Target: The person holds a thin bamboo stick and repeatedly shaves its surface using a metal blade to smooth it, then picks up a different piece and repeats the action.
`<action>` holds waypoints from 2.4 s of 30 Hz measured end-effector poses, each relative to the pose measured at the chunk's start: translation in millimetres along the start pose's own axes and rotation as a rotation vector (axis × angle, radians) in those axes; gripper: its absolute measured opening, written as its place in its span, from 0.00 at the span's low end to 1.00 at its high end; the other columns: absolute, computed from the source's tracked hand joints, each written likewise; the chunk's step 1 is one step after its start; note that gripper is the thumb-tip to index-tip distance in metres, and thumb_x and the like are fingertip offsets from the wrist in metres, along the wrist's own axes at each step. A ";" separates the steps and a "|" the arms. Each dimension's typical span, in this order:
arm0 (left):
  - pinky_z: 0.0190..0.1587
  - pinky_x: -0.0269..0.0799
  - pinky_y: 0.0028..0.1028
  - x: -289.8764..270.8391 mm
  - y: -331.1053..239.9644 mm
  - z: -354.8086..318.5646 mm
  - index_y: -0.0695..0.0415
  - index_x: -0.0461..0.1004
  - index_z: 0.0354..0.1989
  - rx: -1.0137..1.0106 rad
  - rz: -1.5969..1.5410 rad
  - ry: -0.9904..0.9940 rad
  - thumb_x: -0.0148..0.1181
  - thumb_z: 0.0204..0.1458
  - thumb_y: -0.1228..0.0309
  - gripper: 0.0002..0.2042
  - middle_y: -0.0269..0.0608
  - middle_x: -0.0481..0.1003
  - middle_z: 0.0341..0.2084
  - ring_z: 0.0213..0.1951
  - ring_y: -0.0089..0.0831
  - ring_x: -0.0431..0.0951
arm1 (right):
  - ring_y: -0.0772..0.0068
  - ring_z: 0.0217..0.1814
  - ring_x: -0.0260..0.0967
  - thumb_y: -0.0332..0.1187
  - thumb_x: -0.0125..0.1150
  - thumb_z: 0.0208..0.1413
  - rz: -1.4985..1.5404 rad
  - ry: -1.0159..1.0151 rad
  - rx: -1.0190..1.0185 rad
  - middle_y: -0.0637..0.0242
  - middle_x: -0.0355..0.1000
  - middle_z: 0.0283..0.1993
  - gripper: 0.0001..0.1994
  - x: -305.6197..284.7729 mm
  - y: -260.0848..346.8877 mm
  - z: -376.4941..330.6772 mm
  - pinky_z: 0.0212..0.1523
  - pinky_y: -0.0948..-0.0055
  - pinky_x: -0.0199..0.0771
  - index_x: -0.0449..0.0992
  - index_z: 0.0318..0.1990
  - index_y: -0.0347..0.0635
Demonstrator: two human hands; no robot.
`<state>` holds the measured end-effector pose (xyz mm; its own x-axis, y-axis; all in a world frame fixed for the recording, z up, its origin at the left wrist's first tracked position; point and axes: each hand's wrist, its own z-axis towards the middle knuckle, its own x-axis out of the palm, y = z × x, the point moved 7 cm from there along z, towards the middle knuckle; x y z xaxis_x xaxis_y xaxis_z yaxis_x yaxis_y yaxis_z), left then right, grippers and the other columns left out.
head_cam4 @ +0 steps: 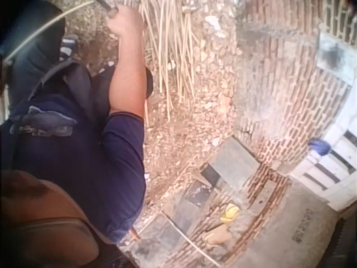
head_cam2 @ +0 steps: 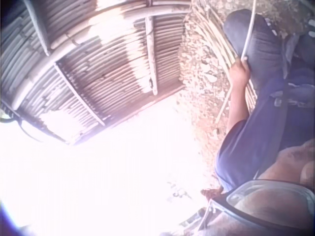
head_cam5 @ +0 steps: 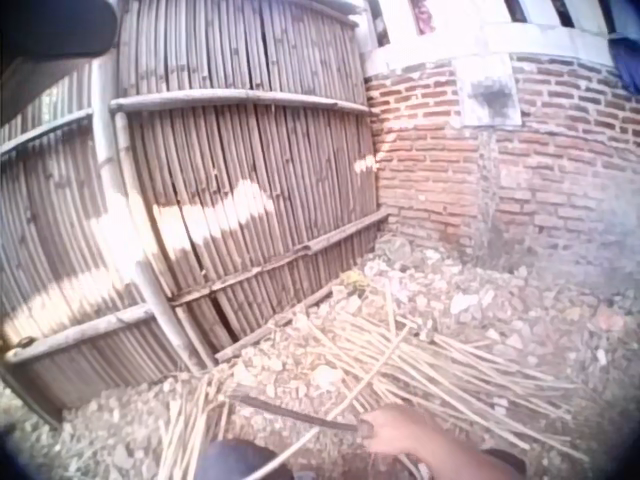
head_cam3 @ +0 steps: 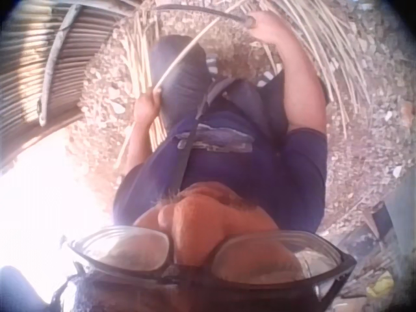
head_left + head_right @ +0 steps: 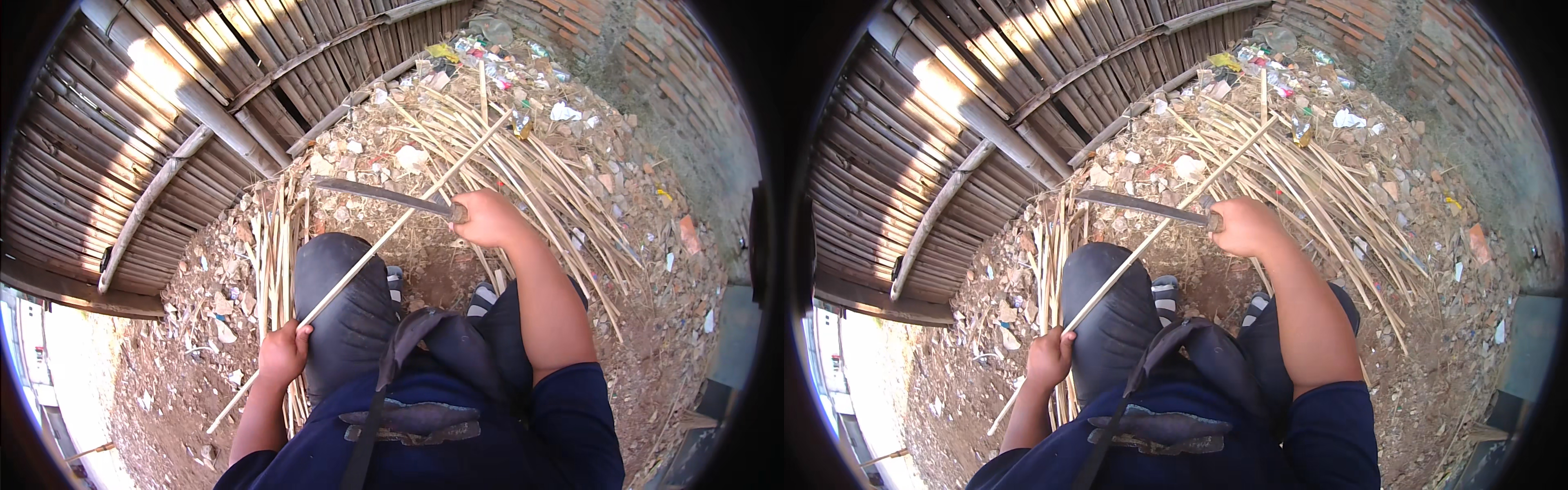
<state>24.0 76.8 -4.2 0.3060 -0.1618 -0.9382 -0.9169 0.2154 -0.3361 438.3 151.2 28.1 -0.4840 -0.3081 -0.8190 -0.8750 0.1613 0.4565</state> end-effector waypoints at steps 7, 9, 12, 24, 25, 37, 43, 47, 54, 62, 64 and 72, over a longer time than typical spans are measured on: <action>0.30 0.71 0.54 -1.9 -1.8 2.5 0.59 0.71 0.29 -0.008 -0.006 0.012 0.57 0.64 0.57 0.18 0.59 0.74 0.19 0.26 0.62 0.77 | 0.47 0.59 0.76 0.41 0.69 0.53 0.153 -0.223 0.074 0.42 0.77 0.55 0.31 -5.9 -51.1 22.6 0.60 0.58 0.74 0.73 0.62 0.32; 0.30 0.71 0.54 -2.4 -1.8 3.4 0.59 0.71 0.30 -0.008 0.004 0.024 0.57 0.65 0.56 0.18 0.59 0.75 0.19 0.26 0.62 0.77 | 0.47 0.57 0.77 0.42 0.69 0.53 0.122 -0.202 0.129 0.45 0.78 0.53 0.28 -3.7 -52.2 20.4 0.59 0.57 0.75 0.76 0.61 0.37; 0.31 0.71 0.54 -1.2 0.1 2.6 0.60 0.71 0.30 -0.016 -0.021 0.049 0.56 0.65 0.55 0.19 0.59 0.75 0.20 0.27 0.62 0.78 | 0.46 0.54 0.77 0.42 0.69 0.53 0.062 -0.091 0.079 0.48 0.79 0.51 0.24 -4.2 -16.0 4.1 0.56 0.55 0.76 0.79 0.56 0.44; 0.32 0.71 0.53 -4.8 -6.0 4.9 0.61 0.71 0.29 -0.023 -0.053 0.030 0.57 0.64 0.58 0.17 0.60 0.74 0.20 0.28 0.63 0.77 | 0.45 0.48 0.78 0.42 0.70 0.52 0.063 -0.159 -0.023 0.49 0.80 0.42 0.19 4.2 -29.2 19.1 0.50 0.54 0.77 0.82 0.49 0.43; 0.32 0.71 0.53 -3.5 -4.4 4.3 0.61 0.71 0.29 -0.021 -0.057 0.037 0.57 0.65 0.58 0.18 0.61 0.74 0.20 0.28 0.63 0.77 | 0.45 0.47 0.78 0.42 0.70 0.52 0.053 -0.163 -0.017 0.49 0.80 0.42 0.19 4.8 -27.0 17.2 0.50 0.53 0.77 0.82 0.48 0.44; 0.33 0.70 0.54 -0.8 -1.5 3.5 0.61 0.71 0.30 -0.027 -0.078 0.060 0.55 0.65 0.57 0.19 0.61 0.74 0.20 0.28 0.64 0.77 | 0.46 0.49 0.78 0.41 0.71 0.52 0.012 -0.143 -0.026 0.49 0.80 0.44 0.21 -4.9 -20.8 10.7 0.51 0.54 0.77 0.82 0.52 0.44; 0.32 0.71 0.54 -2.4 -2.4 5.6 0.61 0.71 0.29 0.000 -0.059 0.050 0.55 0.65 0.57 0.19 0.61 0.74 0.20 0.28 0.64 0.77 | 0.46 0.56 0.76 0.42 0.70 0.54 0.040 -0.220 0.083 0.47 0.78 0.53 0.26 -5.7 -44.6 18.6 0.57 0.54 0.75 0.78 0.58 0.42; 0.32 0.71 0.53 -1.6 -2.6 5.0 0.61 0.70 0.28 0.000 -0.079 0.046 0.55 0.66 0.57 0.20 0.61 0.74 0.20 0.28 0.64 0.77 | 0.45 0.52 0.77 0.42 0.70 0.54 0.023 -0.145 0.042 0.48 0.79 0.48 0.22 -1.3 -10.7 5.0 0.54 0.53 0.76 0.80 0.55 0.45; 0.31 0.70 0.53 -1.3 -3.9 4.8 0.61 0.70 0.28 0.009 -0.085 0.036 0.55 0.66 0.57 0.19 0.60 0.74 0.19 0.27 0.63 0.77 | 0.46 0.47 0.78 0.42 0.70 0.52 -0.021 -0.183 -0.076 0.50 0.80 0.41 0.18 -3.6 -10.2 6.2 0.49 0.52 0.77 0.82 0.48 0.45; 0.30 0.70 0.52 0.0 -2.1 5.8 0.61 0.71 0.27 0.028 -0.101 0.033 0.56 0.66 0.58 0.19 0.60 0.73 0.18 0.26 0.63 0.77 | 0.43 0.47 0.78 0.43 0.70 0.53 0.047 -0.218 0.028 0.46 0.79 0.42 0.19 -4.0 -22.3 5.3 0.50 0.53 0.77 0.81 0.50 0.43; 0.30 0.70 0.52 0.9 -2.2 6.1 0.61 0.71 0.27 0.028 -0.102 0.033 0.56 0.66 0.58 0.19 0.60 0.73 0.19 0.26 0.63 0.77 | 0.43 0.46 0.78 0.42 0.70 0.52 0.042 -0.242 -0.080 0.46 0.79 0.40 0.18 1.9 -8.4 3.0 0.49 0.53 0.78 0.81 0.47 0.42; 0.31 0.71 0.53 1.9 -0.3 3.8 0.61 0.71 0.29 -0.013 -0.106 0.036 0.56 0.66 0.57 0.19 0.61 0.74 0.20 0.27 0.64 0.77 | 0.43 0.47 0.77 0.41 0.71 0.51 0.069 -0.158 -0.074 0.47 0.80 0.41 0.20 0.8 -19.0 15.3 0.50 0.52 0.77 0.82 0.50 0.43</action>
<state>25.8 80.1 -6.1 0.3925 -0.2173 -0.8937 -0.8830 0.1828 -0.4323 454.4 162.2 13.5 -0.5434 -0.1469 -0.8266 -0.8395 0.1053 0.5331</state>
